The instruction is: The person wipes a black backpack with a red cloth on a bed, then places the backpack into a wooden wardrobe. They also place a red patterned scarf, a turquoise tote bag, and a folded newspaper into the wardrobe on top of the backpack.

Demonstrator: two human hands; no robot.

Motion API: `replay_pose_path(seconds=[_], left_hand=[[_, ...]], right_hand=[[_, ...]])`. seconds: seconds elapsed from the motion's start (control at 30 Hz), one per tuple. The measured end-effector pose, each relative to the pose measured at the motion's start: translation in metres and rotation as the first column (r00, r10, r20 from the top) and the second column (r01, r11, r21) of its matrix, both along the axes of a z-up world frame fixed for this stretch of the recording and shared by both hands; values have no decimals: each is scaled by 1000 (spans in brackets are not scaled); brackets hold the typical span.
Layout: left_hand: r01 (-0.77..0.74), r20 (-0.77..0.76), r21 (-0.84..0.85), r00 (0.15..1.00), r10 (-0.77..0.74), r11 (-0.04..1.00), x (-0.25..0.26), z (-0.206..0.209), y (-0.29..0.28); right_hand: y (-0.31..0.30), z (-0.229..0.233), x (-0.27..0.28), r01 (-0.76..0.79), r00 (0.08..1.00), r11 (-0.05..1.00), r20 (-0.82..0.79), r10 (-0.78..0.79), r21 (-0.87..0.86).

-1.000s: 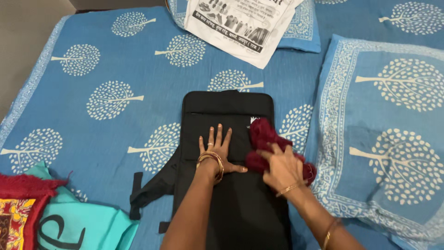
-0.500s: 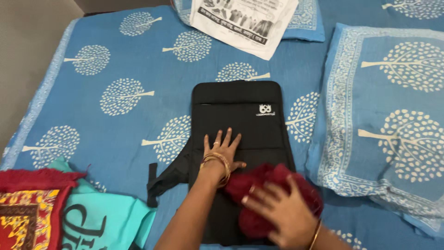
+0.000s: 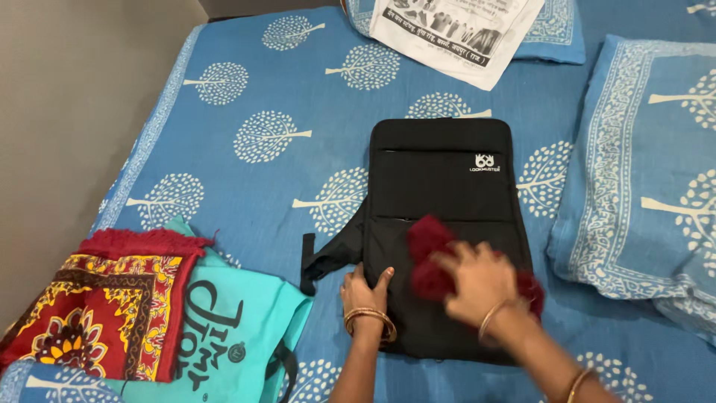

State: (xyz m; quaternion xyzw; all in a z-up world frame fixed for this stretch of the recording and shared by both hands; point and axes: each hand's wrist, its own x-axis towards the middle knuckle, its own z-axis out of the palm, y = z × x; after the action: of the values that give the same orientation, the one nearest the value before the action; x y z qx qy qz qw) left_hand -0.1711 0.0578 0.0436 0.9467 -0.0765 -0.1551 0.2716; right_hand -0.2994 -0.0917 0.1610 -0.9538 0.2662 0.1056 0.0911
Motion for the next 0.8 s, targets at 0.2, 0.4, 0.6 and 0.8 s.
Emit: replay_pose_path(seconds=[0.2,0.4,0.6,0.8], left_hand=[[-34,-144,-152,990,11,988,24,-40,9],[-109,-368,-200,929,28,974,22,-49,28],[-110,-451,-243,892,-12,964,31,-71,31],[-121,-575,-300,815,-78,946,47,-121,34]], right_hand=[[48,-28,-44,-401,898,916,190,397,-20],[-20,-41,-125,-172,921,983,344,181,-56],[-6,-60,-123,-69,994,994,79,76,-86],[35,-49,-98,-411,874,904,232,427,-115]])
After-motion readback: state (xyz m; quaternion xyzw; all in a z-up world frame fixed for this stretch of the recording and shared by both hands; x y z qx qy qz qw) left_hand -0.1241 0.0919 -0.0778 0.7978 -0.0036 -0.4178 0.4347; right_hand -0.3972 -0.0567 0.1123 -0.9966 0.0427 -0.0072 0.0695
